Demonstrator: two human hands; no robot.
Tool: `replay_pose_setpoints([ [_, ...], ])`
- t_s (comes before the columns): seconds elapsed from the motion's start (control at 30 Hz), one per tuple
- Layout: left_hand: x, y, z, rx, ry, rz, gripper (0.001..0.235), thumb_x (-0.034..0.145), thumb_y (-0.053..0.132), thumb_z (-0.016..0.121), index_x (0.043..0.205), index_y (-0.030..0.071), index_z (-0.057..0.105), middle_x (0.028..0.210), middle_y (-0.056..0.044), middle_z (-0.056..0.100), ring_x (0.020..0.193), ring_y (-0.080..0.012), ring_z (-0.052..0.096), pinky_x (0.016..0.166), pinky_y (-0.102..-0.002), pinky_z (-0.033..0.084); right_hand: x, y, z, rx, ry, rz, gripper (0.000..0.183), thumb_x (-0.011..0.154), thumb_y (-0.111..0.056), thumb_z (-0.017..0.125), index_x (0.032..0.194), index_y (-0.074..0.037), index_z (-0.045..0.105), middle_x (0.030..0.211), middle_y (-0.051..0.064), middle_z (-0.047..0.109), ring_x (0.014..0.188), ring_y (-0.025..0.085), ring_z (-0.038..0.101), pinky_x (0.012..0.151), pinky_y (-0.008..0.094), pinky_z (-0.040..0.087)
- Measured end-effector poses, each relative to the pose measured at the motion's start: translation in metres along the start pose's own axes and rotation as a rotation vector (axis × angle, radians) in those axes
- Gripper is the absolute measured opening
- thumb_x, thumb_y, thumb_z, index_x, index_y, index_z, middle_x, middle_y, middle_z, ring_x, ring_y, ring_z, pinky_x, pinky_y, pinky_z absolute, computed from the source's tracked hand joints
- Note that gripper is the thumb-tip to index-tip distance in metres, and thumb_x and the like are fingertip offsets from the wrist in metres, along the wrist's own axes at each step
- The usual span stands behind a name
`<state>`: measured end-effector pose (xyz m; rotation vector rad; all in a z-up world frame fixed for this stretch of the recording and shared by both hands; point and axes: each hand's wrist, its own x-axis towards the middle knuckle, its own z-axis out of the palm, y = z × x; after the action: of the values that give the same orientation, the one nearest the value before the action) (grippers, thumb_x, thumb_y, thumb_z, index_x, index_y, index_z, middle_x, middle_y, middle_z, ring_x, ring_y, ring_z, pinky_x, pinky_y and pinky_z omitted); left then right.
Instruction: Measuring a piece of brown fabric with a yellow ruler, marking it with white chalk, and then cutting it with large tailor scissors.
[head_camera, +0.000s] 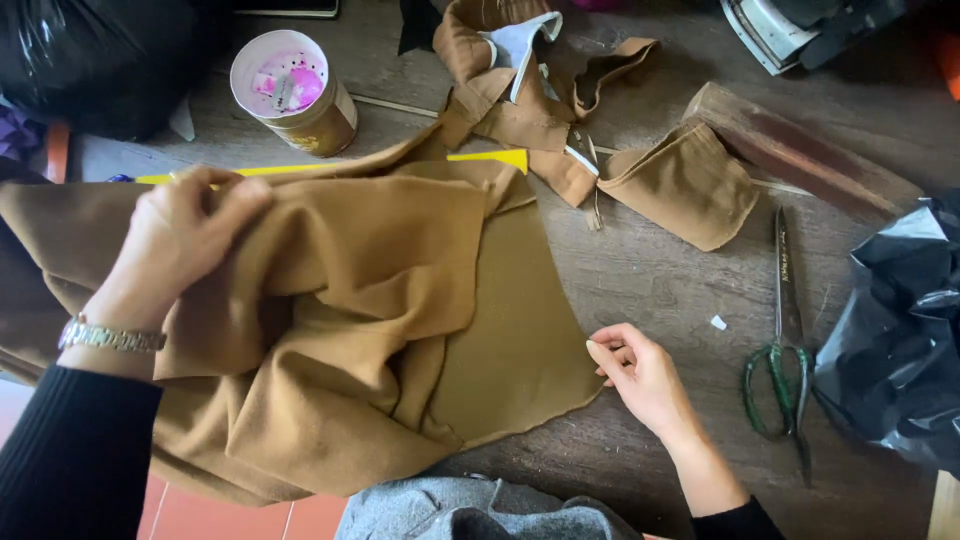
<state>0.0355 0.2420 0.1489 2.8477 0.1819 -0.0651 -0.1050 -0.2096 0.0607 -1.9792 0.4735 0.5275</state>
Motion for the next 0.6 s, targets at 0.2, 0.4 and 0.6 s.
replay_pose_setpoints([
  [0.2, -0.027, 0.026, -0.015, -0.139, -0.103, 0.095, 0.051, 0.078, 0.044, 0.072, 0.109, 0.003, 0.065, 0.098, -0.015, 0.071, 0.093, -0.0303, 0.066, 0.080, -0.039, 0.046, 0.015, -0.016, 0.010, -0.098, 0.074, -0.141, 0.024, 0.086, -0.031, 0.064, 0.099, -0.011, 0.069, 0.094, 0.001, 0.072, 0.084, 0.012, 0.066, 0.071, 0.026, 0.053],
  [0.4, -0.044, 0.037, -0.019, -0.174, -0.030, 0.281, 0.054, 0.082, 0.029, 0.069, 0.128, 0.004, 0.057, 0.118, -0.017, 0.065, 0.109, -0.0336, 0.060, 0.092, -0.040, 0.043, 0.071, -0.074, 0.056, 0.248, -0.109, -0.172, 0.048, 0.084, -0.030, 0.063, 0.125, -0.007, 0.053, 0.118, 0.009, 0.065, 0.104, 0.017, 0.064, 0.084, 0.029, 0.054],
  [0.6, -0.076, 0.065, -0.051, -0.238, -0.083, 0.420, 0.042, 0.086, 0.026, 0.061, 0.124, 0.007, 0.061, 0.113, -0.012, 0.070, 0.099, -0.0262, 0.067, 0.086, -0.035, 0.048, 0.094, -0.107, 0.089, 0.604, -0.201, -0.159, 0.076, 0.071, -0.029, 0.072, 0.136, -0.012, 0.038, 0.121, 0.017, 0.056, 0.110, 0.020, 0.057, 0.094, 0.033, 0.048],
])
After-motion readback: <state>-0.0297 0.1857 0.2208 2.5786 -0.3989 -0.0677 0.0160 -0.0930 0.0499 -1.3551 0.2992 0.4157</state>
